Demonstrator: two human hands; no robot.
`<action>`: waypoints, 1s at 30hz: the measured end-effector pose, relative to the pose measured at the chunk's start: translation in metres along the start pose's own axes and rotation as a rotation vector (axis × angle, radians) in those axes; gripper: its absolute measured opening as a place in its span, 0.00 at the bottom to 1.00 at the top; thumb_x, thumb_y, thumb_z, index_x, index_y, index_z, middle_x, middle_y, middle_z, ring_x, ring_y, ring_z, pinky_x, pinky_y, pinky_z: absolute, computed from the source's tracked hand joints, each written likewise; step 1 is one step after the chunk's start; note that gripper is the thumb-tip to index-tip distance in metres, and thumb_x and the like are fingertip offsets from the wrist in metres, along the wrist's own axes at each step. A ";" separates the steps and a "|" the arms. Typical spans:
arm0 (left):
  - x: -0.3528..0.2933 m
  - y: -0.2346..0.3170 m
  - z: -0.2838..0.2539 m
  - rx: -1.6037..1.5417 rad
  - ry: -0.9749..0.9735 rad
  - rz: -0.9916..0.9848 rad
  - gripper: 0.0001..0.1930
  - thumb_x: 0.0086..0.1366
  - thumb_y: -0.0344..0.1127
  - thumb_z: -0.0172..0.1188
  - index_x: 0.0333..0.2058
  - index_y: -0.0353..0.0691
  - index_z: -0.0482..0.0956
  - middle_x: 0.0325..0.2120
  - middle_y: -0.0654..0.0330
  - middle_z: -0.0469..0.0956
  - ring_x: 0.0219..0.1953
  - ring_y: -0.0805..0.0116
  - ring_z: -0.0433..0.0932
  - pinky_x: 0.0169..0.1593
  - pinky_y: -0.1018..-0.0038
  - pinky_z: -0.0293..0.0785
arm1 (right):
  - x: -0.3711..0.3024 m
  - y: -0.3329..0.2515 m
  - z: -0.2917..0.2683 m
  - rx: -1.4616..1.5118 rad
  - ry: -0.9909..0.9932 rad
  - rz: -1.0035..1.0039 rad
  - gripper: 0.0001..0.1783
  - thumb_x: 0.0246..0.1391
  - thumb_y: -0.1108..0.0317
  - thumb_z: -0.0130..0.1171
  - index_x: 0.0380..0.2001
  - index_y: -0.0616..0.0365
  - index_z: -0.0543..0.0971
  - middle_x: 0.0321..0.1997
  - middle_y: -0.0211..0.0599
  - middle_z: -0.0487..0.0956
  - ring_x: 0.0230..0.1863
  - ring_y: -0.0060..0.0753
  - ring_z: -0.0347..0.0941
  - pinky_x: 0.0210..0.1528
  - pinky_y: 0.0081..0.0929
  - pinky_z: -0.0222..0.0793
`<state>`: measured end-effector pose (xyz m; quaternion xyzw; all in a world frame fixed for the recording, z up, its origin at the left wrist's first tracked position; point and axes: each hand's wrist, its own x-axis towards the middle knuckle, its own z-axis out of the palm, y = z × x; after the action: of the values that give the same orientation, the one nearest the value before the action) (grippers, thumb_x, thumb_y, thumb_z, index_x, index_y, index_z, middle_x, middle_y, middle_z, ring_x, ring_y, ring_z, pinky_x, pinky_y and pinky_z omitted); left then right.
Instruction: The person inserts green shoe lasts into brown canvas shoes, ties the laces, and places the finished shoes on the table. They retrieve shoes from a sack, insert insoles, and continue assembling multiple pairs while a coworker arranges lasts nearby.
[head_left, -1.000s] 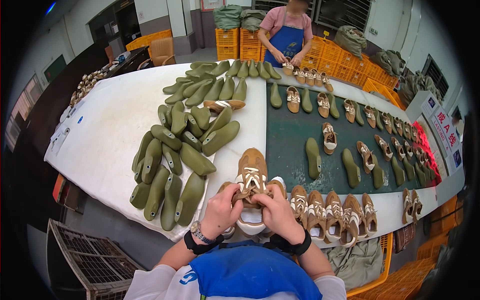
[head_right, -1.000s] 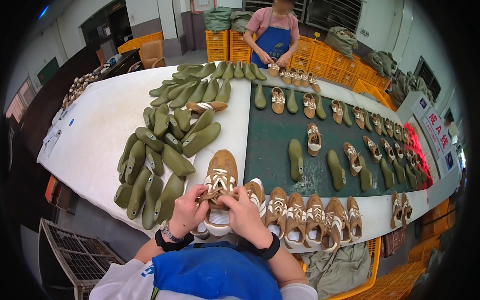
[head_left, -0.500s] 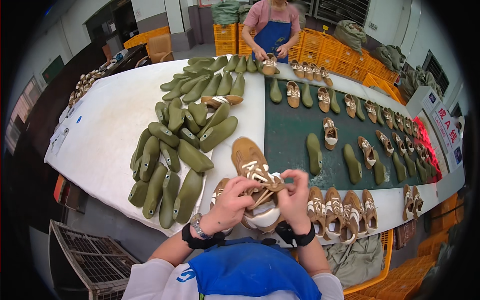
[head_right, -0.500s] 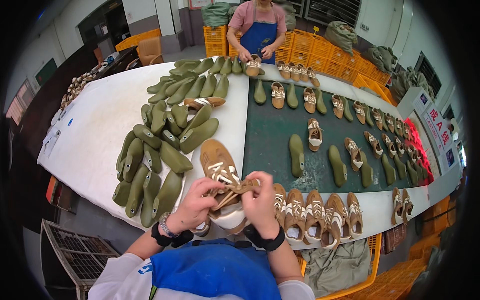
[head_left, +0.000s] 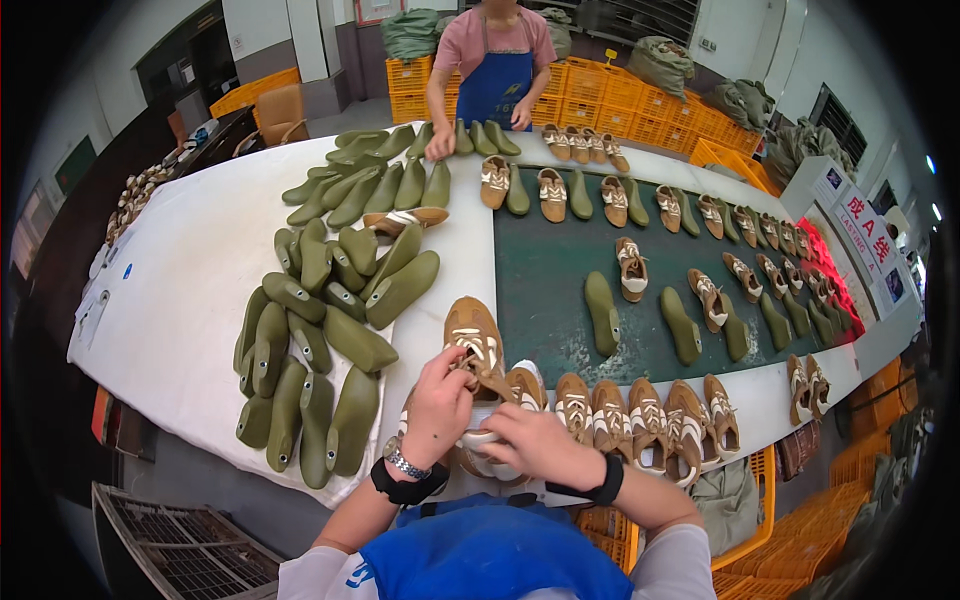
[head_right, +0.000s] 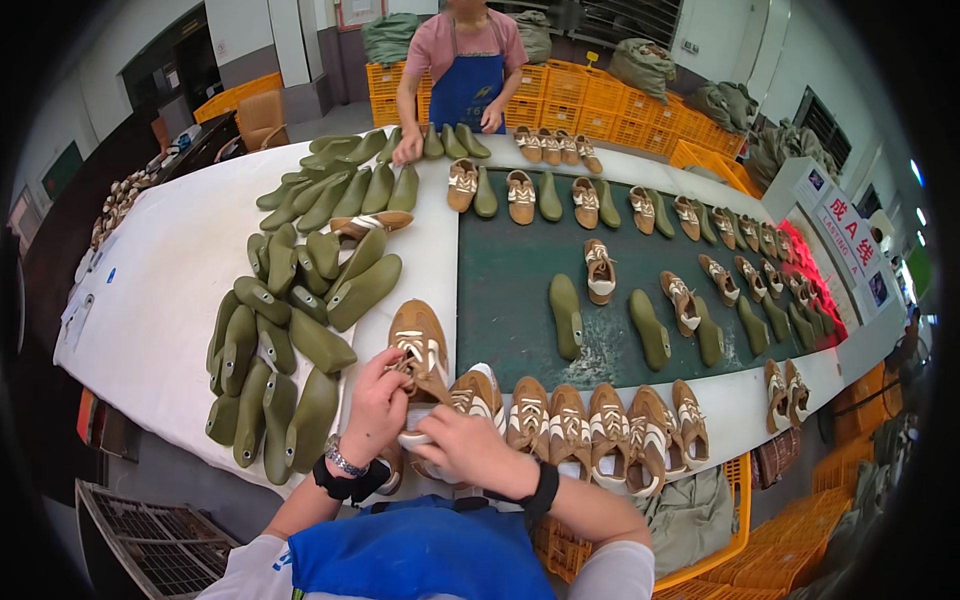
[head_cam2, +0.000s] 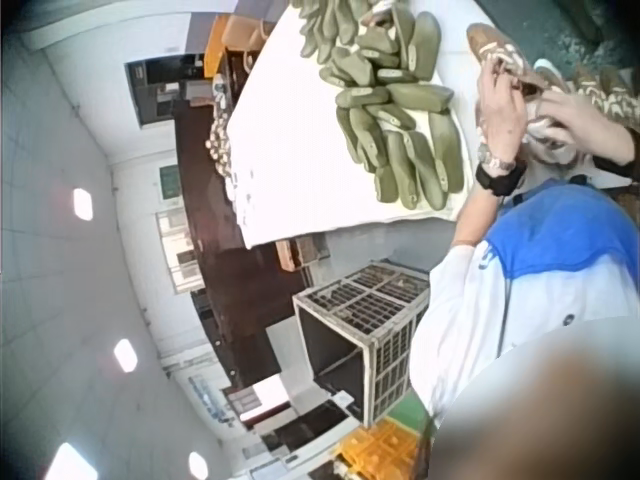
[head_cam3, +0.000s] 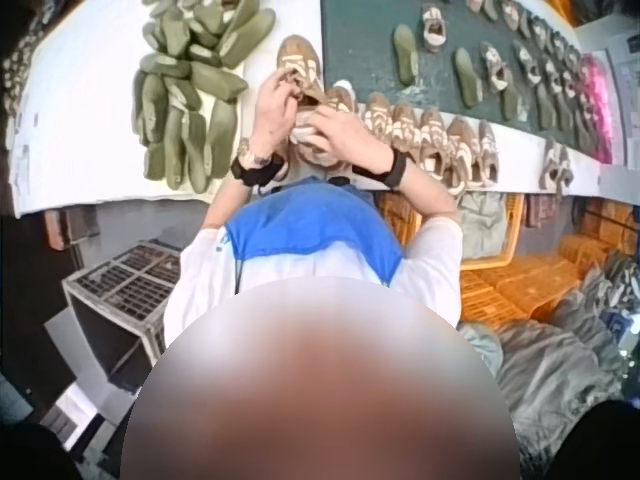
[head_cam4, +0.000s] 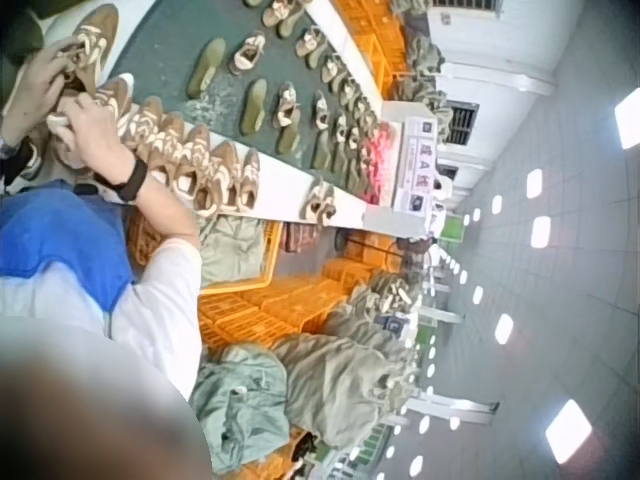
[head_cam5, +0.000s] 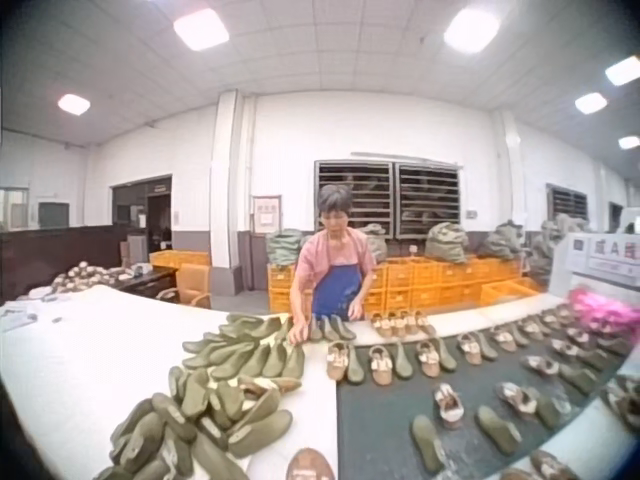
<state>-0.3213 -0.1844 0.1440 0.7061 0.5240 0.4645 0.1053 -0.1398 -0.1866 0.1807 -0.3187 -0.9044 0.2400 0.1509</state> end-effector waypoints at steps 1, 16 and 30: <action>0.002 0.001 0.003 0.007 0.013 0.013 0.13 0.51 0.21 0.54 0.38 0.33 0.74 0.48 0.46 0.70 0.49 0.47 0.70 0.54 0.61 0.67 | 0.004 0.014 -0.006 -0.014 0.055 -0.048 0.12 0.48 0.62 0.61 0.34 0.55 0.74 0.35 0.40 0.73 0.34 0.48 0.74 0.35 0.39 0.73; -0.131 -0.129 -0.084 0.614 -0.077 -0.468 0.29 0.49 0.29 0.62 0.52 0.35 0.67 0.49 0.43 0.68 0.51 0.43 0.67 0.54 0.57 0.65 | 0.095 0.388 0.011 -0.081 0.200 0.652 0.21 0.43 0.77 0.56 0.45 0.53 0.75 0.51 0.49 0.72 0.51 0.53 0.70 0.54 0.39 0.66; -0.171 -0.164 -0.106 -0.398 0.194 -1.258 0.19 0.58 0.39 0.64 0.43 0.31 0.77 0.36 0.52 0.81 0.38 0.60 0.81 0.41 0.68 0.76 | 0.082 0.190 -0.004 0.205 -0.005 0.178 0.17 0.49 0.72 0.56 0.45 0.57 0.77 0.36 0.45 0.81 0.36 0.44 0.78 0.40 0.32 0.73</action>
<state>-0.5111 -0.2939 0.0045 0.1881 0.7473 0.4639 0.4370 -0.1042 -0.0022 0.0935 -0.3799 -0.8437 0.3445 0.1584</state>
